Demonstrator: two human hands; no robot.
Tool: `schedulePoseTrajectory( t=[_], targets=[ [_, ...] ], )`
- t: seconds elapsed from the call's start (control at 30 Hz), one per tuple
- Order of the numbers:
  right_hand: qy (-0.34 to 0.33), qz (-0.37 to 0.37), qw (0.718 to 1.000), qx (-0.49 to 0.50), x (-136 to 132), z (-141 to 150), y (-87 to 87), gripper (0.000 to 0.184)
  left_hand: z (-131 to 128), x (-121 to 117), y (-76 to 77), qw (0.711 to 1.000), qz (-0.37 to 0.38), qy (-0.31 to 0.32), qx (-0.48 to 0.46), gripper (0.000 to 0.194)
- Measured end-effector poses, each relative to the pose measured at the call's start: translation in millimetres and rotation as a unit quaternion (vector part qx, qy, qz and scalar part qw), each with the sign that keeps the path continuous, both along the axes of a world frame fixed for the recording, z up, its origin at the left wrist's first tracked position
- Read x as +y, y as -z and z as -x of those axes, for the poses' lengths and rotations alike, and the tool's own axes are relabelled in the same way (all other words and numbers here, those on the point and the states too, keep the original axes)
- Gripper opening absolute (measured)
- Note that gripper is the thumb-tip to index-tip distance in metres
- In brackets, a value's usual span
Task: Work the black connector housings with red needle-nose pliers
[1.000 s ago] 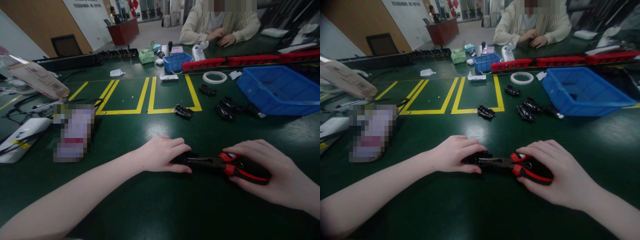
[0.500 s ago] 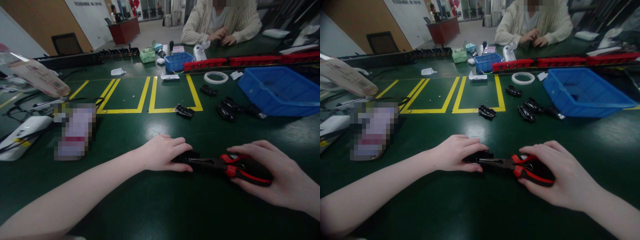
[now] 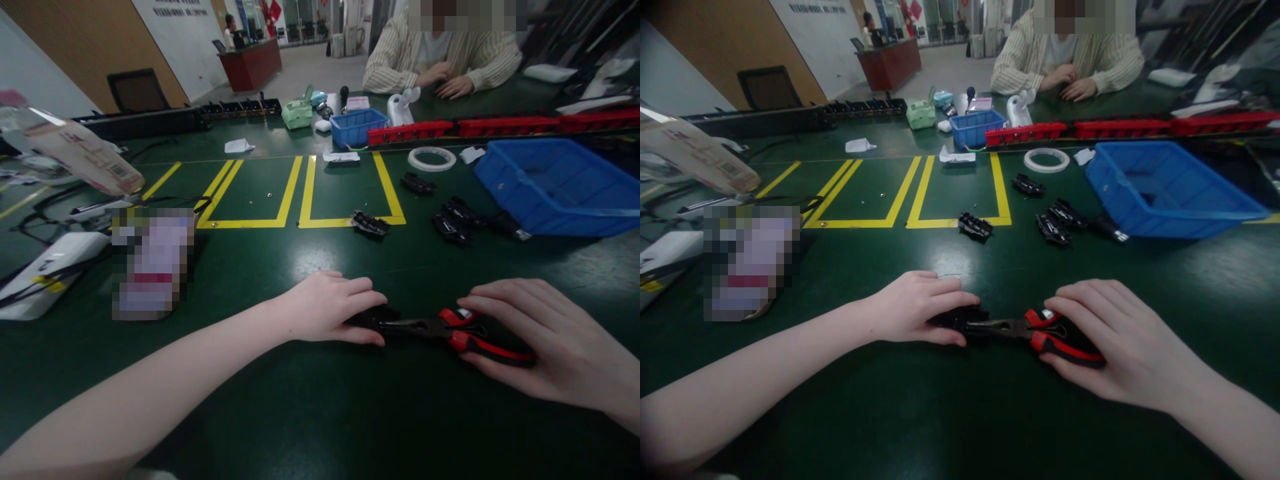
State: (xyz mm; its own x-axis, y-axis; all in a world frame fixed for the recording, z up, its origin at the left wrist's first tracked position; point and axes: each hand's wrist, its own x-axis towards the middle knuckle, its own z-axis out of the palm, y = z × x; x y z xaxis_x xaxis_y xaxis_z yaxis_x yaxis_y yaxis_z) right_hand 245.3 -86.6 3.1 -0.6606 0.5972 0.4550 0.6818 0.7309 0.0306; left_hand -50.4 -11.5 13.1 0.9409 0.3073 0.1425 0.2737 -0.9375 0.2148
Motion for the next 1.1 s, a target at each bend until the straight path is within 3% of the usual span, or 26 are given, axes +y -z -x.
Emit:
schedulePoseTrajectory(
  t=[0.33, 1.1],
  targets=[
    [0.037, 0.021, 0.998, 0.051, 2.1, -2.8, -1.1, 0.046, 0.0, -1.4, 0.3, 1.0, -0.014, 0.002, 0.001, 0.051],
    [0.017, 0.054, 0.998, 0.03, 0.3, -4.6, 0.0, 0.045, 0.4, -0.7, -0.1, 1.0, -0.009, 0.002, 0.011, 0.05]
  ],
)
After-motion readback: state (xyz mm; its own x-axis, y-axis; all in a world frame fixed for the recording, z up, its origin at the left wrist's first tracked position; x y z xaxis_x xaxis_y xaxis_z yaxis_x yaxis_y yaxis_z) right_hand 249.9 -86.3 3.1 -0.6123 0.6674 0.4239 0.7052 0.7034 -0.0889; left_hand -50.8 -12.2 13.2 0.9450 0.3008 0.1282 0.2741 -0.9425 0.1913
